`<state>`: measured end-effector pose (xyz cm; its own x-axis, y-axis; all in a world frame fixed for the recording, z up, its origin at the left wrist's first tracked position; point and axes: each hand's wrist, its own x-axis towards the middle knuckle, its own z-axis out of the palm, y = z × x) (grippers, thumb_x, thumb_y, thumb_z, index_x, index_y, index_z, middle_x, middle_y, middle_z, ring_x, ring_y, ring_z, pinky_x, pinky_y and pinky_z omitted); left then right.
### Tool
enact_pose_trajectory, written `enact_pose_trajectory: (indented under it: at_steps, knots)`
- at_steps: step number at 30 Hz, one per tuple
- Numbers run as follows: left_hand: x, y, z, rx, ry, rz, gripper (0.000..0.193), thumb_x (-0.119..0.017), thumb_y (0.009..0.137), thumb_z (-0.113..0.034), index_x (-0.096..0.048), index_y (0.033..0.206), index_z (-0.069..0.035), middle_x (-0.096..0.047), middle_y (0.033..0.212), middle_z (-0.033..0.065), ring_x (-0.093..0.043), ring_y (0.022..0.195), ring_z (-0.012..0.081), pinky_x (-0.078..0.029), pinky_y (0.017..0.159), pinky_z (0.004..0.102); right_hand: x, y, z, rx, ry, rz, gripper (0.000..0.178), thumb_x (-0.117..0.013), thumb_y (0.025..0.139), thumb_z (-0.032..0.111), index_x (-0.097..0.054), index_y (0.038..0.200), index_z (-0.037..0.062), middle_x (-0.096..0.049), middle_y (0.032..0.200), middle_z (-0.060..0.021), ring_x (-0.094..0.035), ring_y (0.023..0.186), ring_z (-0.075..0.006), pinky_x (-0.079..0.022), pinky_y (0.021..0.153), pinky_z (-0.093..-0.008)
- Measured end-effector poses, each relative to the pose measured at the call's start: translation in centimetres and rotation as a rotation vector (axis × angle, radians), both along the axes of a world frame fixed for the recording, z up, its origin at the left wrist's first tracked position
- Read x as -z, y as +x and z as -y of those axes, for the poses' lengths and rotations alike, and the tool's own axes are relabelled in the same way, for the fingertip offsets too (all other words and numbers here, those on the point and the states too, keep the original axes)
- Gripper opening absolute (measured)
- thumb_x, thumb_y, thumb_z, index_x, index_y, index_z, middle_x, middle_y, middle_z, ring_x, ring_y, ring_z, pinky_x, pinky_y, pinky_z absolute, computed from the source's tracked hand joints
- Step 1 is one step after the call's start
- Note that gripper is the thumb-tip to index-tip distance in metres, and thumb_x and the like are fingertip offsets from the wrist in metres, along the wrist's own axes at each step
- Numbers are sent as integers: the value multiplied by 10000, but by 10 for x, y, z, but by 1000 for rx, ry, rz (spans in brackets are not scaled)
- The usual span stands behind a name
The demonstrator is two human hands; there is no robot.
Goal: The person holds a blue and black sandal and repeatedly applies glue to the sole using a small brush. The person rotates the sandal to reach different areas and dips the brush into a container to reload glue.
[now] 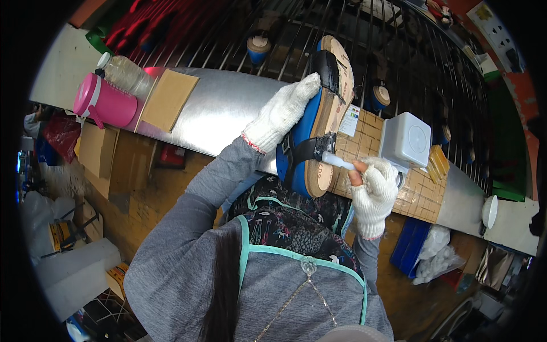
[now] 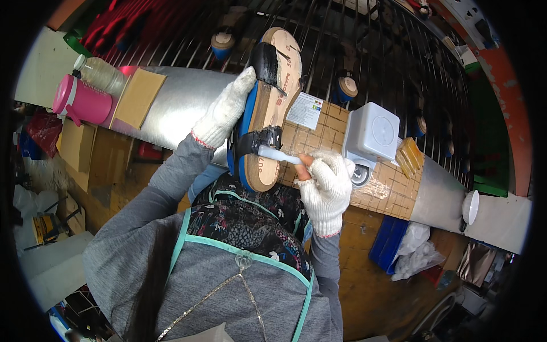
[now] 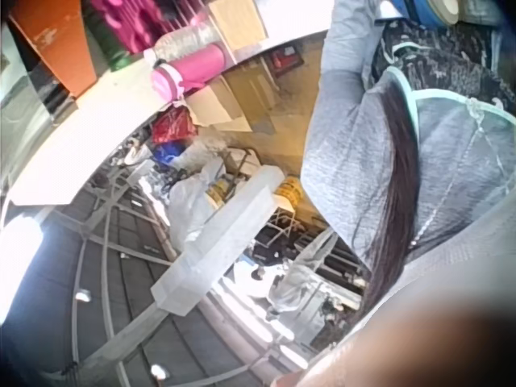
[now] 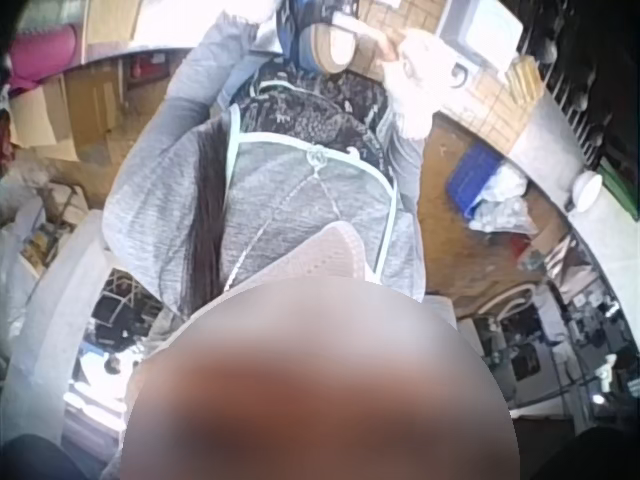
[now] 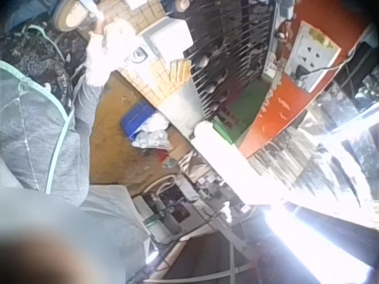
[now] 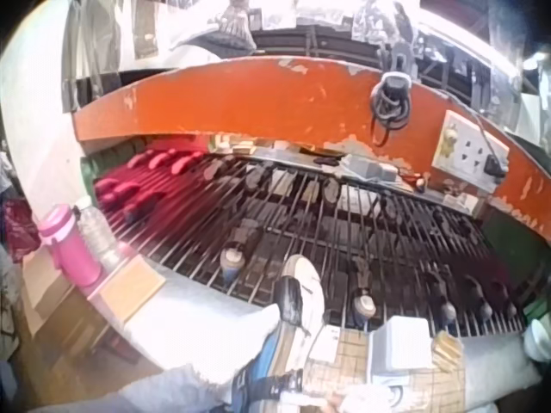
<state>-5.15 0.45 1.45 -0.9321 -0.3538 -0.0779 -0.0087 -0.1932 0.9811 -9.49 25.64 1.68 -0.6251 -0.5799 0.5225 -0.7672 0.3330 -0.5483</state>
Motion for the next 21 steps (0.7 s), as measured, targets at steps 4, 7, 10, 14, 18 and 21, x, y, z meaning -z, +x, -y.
enact_pose_trajectory:
  at_steps: [4, 7, 10, 14, 18, 21]
  knots:
    - [-2, -1, 1, 36, -5, 21, 723, -453, 1003, -639, -449, 1481, -96, -623, 1308, 147, -660, 1125, 200, -550, 976, 336, -2, -1, -7, -51, 43, -20, 196, -824, 752, 137, -770, 928, 71, -682, 916, -90, -598, 869, -259, -465, 775, -368]
    - [-1, 0, -1, 55, 75, 40, 716, -439, 1015, -626, -444, 1480, -82, -622, 1310, 146, -656, 1129, 200, -550, 979, 348, -3, -19, -4, -165, -97, 22, 171, -808, 773, 125, -757, 916, 45, -681, 903, -93, -613, 855, -237, -496, 750, -353]
    - [1, 1, -4, 66, 149, 123, 710, -430, 1029, -606, -441, 1478, -57, -617, 1320, 150, -648, 1143, 203, -548, 988, 359, 6, -27, 15, 16, -261, 308, 167, -766, 873, 120, -740, 966, -17, -642, 925, -90, -613, 793, -163, -503, 650, -288]
    - [3, 11, -7, -36, 157, 105, 731, -438, 1031, -600, -422, 1494, -34, -602, 1354, 166, -639, 1166, 217, -537, 1007, 348, 12, -20, 20, -63, -173, 354, 199, -757, 896, 134, -737, 997, -37, -621, 904, -73, -587, 762, -120, -476, 609, -254]
    - [-1, 24, -4, -156, 127, 158, 853, -521, 980, -635, -414, 1501, 32, -520, 1448, 235, -545, 1298, 284, -419, 1117, 366, 7, -1, -3, -125, -53, 593, 220, -760, 886, 164, -739, 973, -37, -617, 865, -69, -580, 769, -143, -457, 651, -281]
    - [-4, 29, 1, -193, 21, 185, 817, -531, 991, -603, -433, 1481, 43, -553, 1408, 236, -561, 1278, 281, -421, 1114, 368, -1, 8, -18, -109, 3, 589, 219, -772, 859, 171, -749, 968, -17, -630, 847, -80, -594, 788, -184, -458, 698, -307]
